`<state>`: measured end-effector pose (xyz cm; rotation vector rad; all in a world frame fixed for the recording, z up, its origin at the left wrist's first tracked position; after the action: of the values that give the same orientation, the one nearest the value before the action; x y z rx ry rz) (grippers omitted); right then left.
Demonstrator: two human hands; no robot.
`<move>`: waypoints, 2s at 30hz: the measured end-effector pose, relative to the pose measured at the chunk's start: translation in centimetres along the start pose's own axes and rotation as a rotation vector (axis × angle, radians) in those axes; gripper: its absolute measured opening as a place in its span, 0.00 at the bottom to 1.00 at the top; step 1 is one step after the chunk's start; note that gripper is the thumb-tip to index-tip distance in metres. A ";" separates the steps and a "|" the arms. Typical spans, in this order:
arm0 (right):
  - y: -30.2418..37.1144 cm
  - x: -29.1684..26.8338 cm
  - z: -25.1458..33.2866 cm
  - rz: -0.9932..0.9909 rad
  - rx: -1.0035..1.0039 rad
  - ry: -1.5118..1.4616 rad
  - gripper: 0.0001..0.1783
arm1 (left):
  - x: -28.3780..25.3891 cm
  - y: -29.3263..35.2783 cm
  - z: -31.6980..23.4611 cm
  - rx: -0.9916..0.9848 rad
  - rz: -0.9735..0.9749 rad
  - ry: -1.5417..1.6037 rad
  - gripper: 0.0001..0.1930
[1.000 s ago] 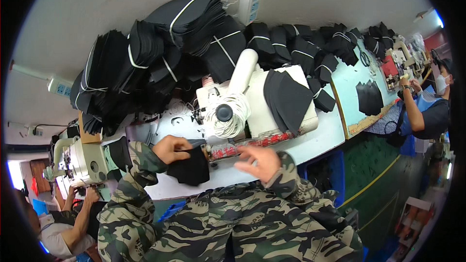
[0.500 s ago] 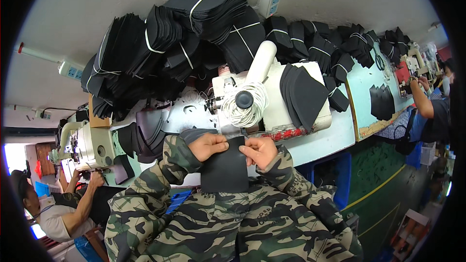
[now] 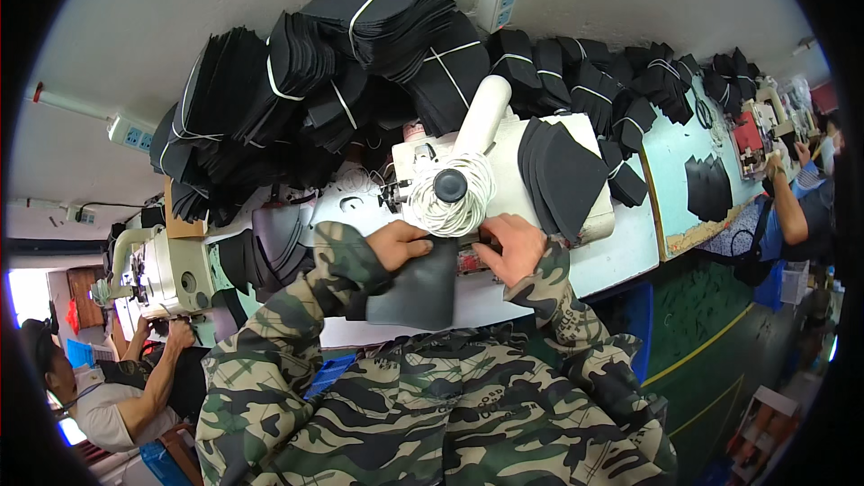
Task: The person stitches fabric pieces using a sewing machine, bundles the finished pieces together with rubber bands by hand, and stacks the bundles inside a blue plastic crate.
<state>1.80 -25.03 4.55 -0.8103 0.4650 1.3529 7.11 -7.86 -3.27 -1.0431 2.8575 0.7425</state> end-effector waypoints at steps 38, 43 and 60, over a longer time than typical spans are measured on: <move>5.4 2.3 0.8 0.058 0.301 -0.330 0.14 | -5.4 5.2 6.3 0.031 -0.282 -0.999 0.27; 6.4 2.2 0.0 0.148 0.372 -0.401 0.15 | -1.8 6.8 9.4 0.208 -0.138 -0.796 0.21; 2.3 8.9 6.5 -0.127 -0.445 0.685 0.25 | -5.7 -6.6 -8.4 0.532 -0.454 -0.809 0.14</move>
<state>0.20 -14.25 1.83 -1.6626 0.6338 1.0445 16.84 -12.43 2.36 -0.9497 1.8724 0.2431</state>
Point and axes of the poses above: each hand's wrist, its own y-axis away from the middle knuckle, its own x-axis out of the palm, z = x × y, the point moved 7 cm from there along -y, towards the middle knuckle, and after that the axes turned 7 degrees about -z, right-handed, at the moved point
